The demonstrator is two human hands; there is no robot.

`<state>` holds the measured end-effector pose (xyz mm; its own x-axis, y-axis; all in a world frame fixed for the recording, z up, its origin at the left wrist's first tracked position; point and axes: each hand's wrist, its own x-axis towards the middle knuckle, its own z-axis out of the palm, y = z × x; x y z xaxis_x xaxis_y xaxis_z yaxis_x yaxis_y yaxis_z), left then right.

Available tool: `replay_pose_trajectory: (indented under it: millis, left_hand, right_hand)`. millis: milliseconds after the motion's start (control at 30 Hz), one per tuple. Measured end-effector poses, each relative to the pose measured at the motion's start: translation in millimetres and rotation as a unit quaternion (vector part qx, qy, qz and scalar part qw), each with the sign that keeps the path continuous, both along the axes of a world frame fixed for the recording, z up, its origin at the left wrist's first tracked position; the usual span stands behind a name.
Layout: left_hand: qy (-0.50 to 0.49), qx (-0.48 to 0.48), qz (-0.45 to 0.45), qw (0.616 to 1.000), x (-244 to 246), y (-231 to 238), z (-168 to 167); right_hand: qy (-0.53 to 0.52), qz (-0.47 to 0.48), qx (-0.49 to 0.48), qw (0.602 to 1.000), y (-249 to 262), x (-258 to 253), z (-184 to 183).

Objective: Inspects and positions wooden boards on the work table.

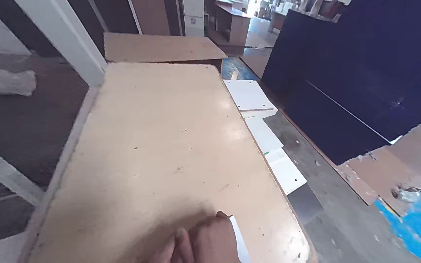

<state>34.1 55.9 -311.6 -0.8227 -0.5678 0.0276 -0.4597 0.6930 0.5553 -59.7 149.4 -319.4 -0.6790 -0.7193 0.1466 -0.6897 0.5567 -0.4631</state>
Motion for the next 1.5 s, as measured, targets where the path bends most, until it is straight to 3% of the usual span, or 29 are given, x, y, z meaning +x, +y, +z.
replay_pose_trajectory:
  millis: [167,367,600,733,867,1033,1167,1500]
  left_hand:
    - [-0.113,0.058,-0.004,0.992,-49,-43,10]
    - [-0.183,0.068,-0.020,0.981,-102,-85,-5]
    - [-0.221,0.068,-0.064,0.971,-137,-83,-2]
    - [-0.212,0.048,-0.061,0.974,-137,-78,8]
    - [-0.170,0.041,-0.074,0.982,-136,-83,-22]
    - [-0.153,-0.012,-0.038,0.987,-113,-60,-31]
    - [-0.159,-0.045,-0.020,0.986,-102,-44,-25]
    - [-0.166,-0.021,0.000,0.986,-68,-4,-16]
  right_hand:
    - [-0.014,-0.085,0.039,0.996,-40,-35,4]
    - [-0.170,-0.078,0.153,0.970,-78,-83,19]
    - [-0.182,-0.118,0.160,0.963,-67,-105,23]
    - [-0.147,-0.117,0.116,0.975,-63,-100,19]
    - [-0.167,-0.098,0.144,0.970,-61,-100,3]
    - [-0.135,-0.042,0.113,0.983,-40,-84,-7]
    - [-0.122,-0.021,0.127,0.984,-30,-77,-2]
    - [-0.090,-0.018,0.181,0.979,2,-43,8]
